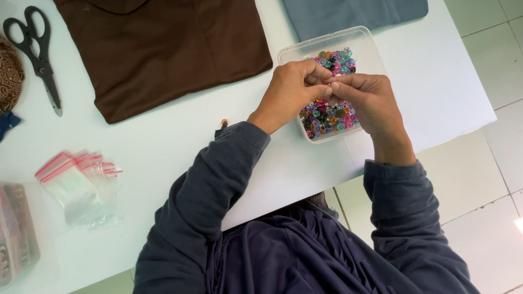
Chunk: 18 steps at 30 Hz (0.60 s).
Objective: Sorting small orange buttons from a mixed container and placing them into small plastic zip-lock bags.
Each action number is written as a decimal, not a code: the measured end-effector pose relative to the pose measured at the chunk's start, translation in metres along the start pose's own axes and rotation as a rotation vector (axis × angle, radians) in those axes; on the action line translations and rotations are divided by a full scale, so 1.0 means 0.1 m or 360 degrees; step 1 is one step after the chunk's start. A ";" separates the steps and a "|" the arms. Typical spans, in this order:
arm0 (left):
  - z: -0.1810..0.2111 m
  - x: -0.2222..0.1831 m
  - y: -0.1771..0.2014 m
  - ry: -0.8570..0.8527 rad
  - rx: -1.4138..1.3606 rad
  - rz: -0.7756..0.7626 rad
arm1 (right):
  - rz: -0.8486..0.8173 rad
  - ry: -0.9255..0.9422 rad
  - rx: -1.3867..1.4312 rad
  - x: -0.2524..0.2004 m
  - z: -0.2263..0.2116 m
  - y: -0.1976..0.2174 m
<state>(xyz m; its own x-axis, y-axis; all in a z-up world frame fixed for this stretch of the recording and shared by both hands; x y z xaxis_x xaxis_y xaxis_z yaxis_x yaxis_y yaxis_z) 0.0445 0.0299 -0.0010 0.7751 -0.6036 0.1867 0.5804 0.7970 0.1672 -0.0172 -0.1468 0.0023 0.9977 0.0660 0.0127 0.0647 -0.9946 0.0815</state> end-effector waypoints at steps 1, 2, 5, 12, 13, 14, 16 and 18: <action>0.04 -0.06 0.06 0.0001 0.0004 0.0008 | -0.0008 0.0003 0.0001 0.00 0.01 -0.03; 0.09 -0.11 0.12 -0.0026 -0.0058 0.0036 | -0.0025 0.0032 0.0046 0.01 0.01 -0.06; 0.28 -0.32 0.31 -0.0054 -0.0141 0.0095 | -0.0089 0.0105 0.0083 0.01 -0.12 -0.29; 0.55 -0.96 0.78 0.0051 -0.0135 0.0213 | -0.0145 0.0164 0.0135 0.05 -0.57 -1.10; 0.57 -1.04 0.84 0.0056 -0.0128 0.0237 | -0.0170 0.0165 0.0140 0.09 -0.50 -1.16; 0.59 -1.11 0.89 0.0070 -0.0124 0.0291 | -0.0201 0.0154 0.0137 0.13 -0.43 -1.22; 0.56 -1.27 0.96 0.0095 -0.0121 0.0364 | -0.0252 0.0135 0.0136 0.16 -0.36 -1.36; 0.46 -1.40 1.04 0.0133 -0.0206 0.0497 | -0.0331 0.0114 0.0160 0.18 -0.37 -1.54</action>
<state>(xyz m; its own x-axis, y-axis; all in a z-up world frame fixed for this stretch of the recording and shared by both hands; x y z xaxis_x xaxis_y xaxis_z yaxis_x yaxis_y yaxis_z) -0.0150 0.1967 0.0346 0.9349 -0.3307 0.1288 0.3347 0.9423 -0.0105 -0.0100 0.0109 0.0271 0.9592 0.2720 0.0770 0.2735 -0.9618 -0.0097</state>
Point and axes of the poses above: each hand's wrist, its own x-axis towards the middle knuckle, its own y-axis out of the back of the hand, z = x × y, the point moved 2 cm from there along x, towards the middle knuckle, and after that the axes turned 4 degrees about -z, right-handed, at the moved point
